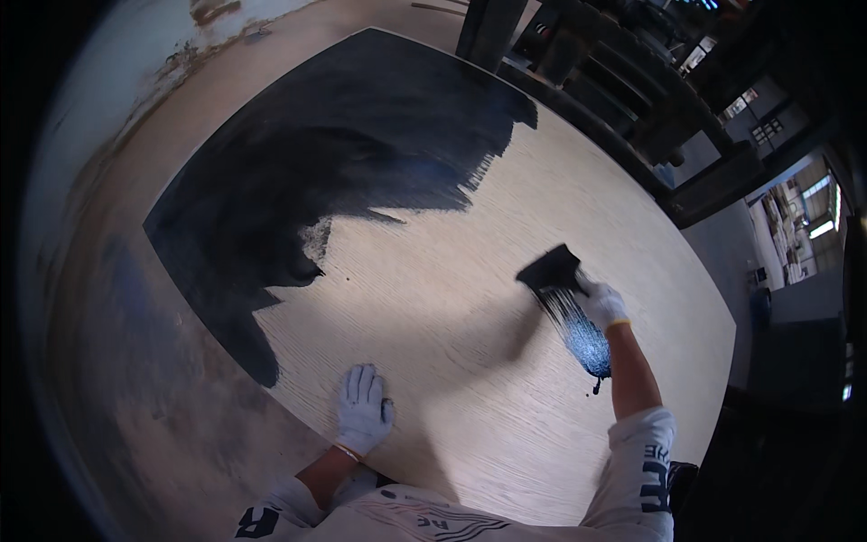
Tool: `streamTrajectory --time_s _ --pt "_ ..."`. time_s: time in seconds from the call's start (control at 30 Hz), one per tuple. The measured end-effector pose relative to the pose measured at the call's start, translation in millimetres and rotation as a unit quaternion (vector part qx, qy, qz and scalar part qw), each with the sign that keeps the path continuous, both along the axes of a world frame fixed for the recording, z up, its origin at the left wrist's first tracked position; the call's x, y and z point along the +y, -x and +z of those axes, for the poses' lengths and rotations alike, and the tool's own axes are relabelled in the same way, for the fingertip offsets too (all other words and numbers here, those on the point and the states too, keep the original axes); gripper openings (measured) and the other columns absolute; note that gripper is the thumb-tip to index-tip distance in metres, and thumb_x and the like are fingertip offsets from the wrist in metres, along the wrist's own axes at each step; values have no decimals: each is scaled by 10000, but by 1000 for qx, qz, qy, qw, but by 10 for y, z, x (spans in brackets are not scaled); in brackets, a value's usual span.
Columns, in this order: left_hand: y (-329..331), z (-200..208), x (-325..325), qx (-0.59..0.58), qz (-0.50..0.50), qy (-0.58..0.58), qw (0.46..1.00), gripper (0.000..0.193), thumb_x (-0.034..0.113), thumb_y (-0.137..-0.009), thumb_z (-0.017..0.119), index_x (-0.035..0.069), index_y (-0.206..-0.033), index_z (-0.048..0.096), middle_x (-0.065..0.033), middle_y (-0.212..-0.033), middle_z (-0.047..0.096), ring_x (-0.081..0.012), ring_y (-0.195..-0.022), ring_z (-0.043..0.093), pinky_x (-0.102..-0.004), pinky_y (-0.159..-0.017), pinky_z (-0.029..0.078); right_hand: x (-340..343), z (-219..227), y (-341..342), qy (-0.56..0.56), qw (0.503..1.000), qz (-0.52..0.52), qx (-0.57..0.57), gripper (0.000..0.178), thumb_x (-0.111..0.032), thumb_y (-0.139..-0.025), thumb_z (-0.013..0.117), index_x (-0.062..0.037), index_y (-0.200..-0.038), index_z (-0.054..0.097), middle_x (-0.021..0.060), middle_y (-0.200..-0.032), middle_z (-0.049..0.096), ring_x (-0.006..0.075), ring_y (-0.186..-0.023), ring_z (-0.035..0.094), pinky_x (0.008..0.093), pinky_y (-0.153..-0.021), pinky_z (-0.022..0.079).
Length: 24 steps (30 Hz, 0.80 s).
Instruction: The person applies black paint to a large wooden board using a brush. They repeatedly dip the brush into a paint container and spread the paint across the surface in broad strokes, gradually covering more of the board.
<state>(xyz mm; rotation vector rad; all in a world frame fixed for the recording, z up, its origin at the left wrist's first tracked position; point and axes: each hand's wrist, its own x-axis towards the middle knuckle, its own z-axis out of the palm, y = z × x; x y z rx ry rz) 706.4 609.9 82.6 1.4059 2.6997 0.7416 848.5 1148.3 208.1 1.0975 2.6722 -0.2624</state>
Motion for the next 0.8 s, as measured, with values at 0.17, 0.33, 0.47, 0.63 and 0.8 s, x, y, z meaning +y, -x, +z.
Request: streamTrajectory --time_s 0.17,0.33,0.47,0.63,0.8 --pt "87 66 23 -1 1 -14 1000 535 202 -837 695 -64 -1288 588 -302 -1433 563 -524 -1383 487 -658 -1206 348 -453 -199 1947 -33 996 78 -20 494 -396 -1046 540 -109 -1445 591 219 -1201 754 421 -1135 710 533 -974 562" --pt "118 80 20 0 0 -27 1000 526 185 -829 706 -78 -1270 588 -314 -1406 578 -532 -1359 504 -683 -1183 370 86 -294 1611 -50 997 -66 8 395 -329 -1033 543 -91 -1333 640 248 -1281 732 442 -1216 690 542 -1015 545" --pt "82 8 75 -14 -31 -14 999 544 173 -831 695 -76 -1300 576 -330 -1455 541 -559 -1403 455 -688 -1212 328 674 -338 -203 -55 960 -273 8 416 -215 -1013 494 -30 -1325 699 272 -1321 713 444 -1262 676 514 -1060 534" --pt "136 83 128 -43 -78 25 996 554 149 -830 680 -81 -1320 563 -332 -1500 494 -568 -1456 387 -688 -1238 287 -660 -237 -440 -1 945 -323 -48 435 -289 -1070 423 -30 -1323 665 290 -1177 752 466 -1134 721 554 -994 551" --pt "683 100 792 -36 -147 -22 988 529 120 -838 630 -90 -1318 558 -321 -1527 475 -533 -1481 378 -667 -1258 268 -1893 -88 -40 67 971 -222 -55 512 -372 -1081 430 -159 -1538 523 264 -1060 769 465 -1018 739 568 -947 544"
